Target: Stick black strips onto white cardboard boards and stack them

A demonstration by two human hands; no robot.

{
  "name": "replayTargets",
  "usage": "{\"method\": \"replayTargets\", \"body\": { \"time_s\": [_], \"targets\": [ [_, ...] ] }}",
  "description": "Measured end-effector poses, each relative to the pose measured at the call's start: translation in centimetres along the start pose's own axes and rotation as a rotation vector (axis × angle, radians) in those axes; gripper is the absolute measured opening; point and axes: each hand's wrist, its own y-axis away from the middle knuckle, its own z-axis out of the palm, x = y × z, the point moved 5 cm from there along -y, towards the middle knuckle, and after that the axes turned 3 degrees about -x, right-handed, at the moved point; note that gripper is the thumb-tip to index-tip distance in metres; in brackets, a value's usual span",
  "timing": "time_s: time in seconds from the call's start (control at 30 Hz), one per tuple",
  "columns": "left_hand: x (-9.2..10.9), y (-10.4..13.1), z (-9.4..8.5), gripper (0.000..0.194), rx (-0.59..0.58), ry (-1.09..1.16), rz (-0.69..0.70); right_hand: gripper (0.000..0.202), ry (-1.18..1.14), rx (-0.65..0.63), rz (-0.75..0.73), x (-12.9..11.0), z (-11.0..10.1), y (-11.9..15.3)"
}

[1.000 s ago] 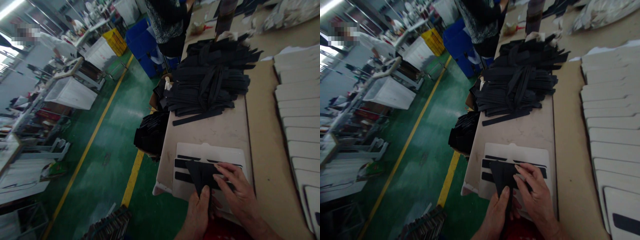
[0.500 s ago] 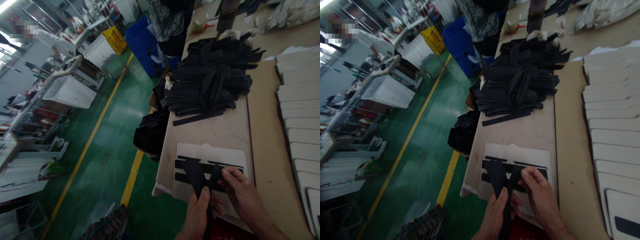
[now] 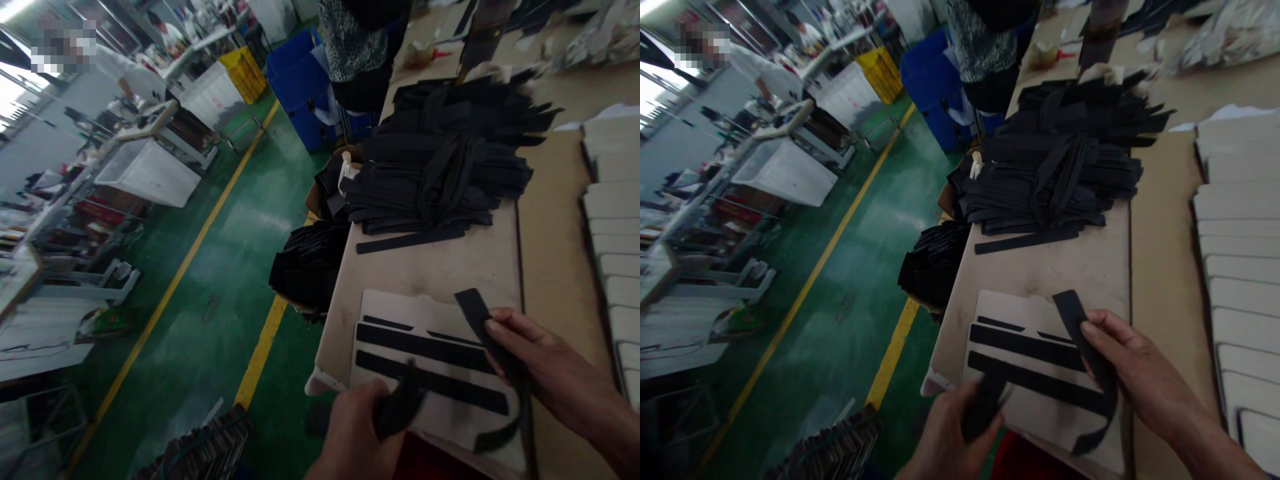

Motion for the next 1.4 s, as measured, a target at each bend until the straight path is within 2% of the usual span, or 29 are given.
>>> {"method": "replayTargets", "body": {
  "time_s": [0.1, 0.2, 0.3, 0.37, 0.47, 0.6, 0.93, 1.2, 1.4],
  "targets": [
    [2.1, -2.1, -1.9, 0.021, 0.045, -0.517, 0.258, 0.042, 0.472, -0.1, -0.021, -1.1, 0.3, -2.3],
    [2.2, -5.2, -2.1, 0.037, 0.132, -0.721, 0.358, 0.036, 0.729, -0.181, -0.173, -2.6, 2.9, -4.4],
    [0.8, -8.0, -1.0, 0.055, 0.183, -0.812, 0.374, 0.029, 0.809, -0.209, -0.336, -3.7, 6.0, -6.2],
    [-0.3, -9.2, -0.2, 0.06, 0.203, -0.831, 0.372, 0.025, 0.835, -0.233, -0.401, -4.0, 7.8, -7.2],
    [-1.5, -10.0, 0.4, 0.062, 0.227, -0.825, 0.381, 0.023, 0.881, -0.269, -0.452, -3.7, 9.8, -8.5],
    [-2.1, -10.3, 0.5, 0.061, 0.247, -0.81, 0.445, 0.022, 0.956, -0.294, -0.439, -3.1, 11.4, -9.7],
    [-3.0, -10.9, 0.5, 0.065, 0.322, -0.856, 0.492, 0.018, 1.145, -0.241, -0.446, -2.4, 12.9, -11.2],
    [-2.4, -10.9, 0.2, 0.058, 0.252, -0.884, 0.457, 0.014, 1.272, -0.186, -0.445, -2.4, 12.7, -11.3],
    [-2.6, -11.2, 0.4, 0.059, 0.243, -0.883, 0.449, 0.015, 1.267, -0.187, -0.476, -2.1, 12.6, -11.6]
  ]
}}
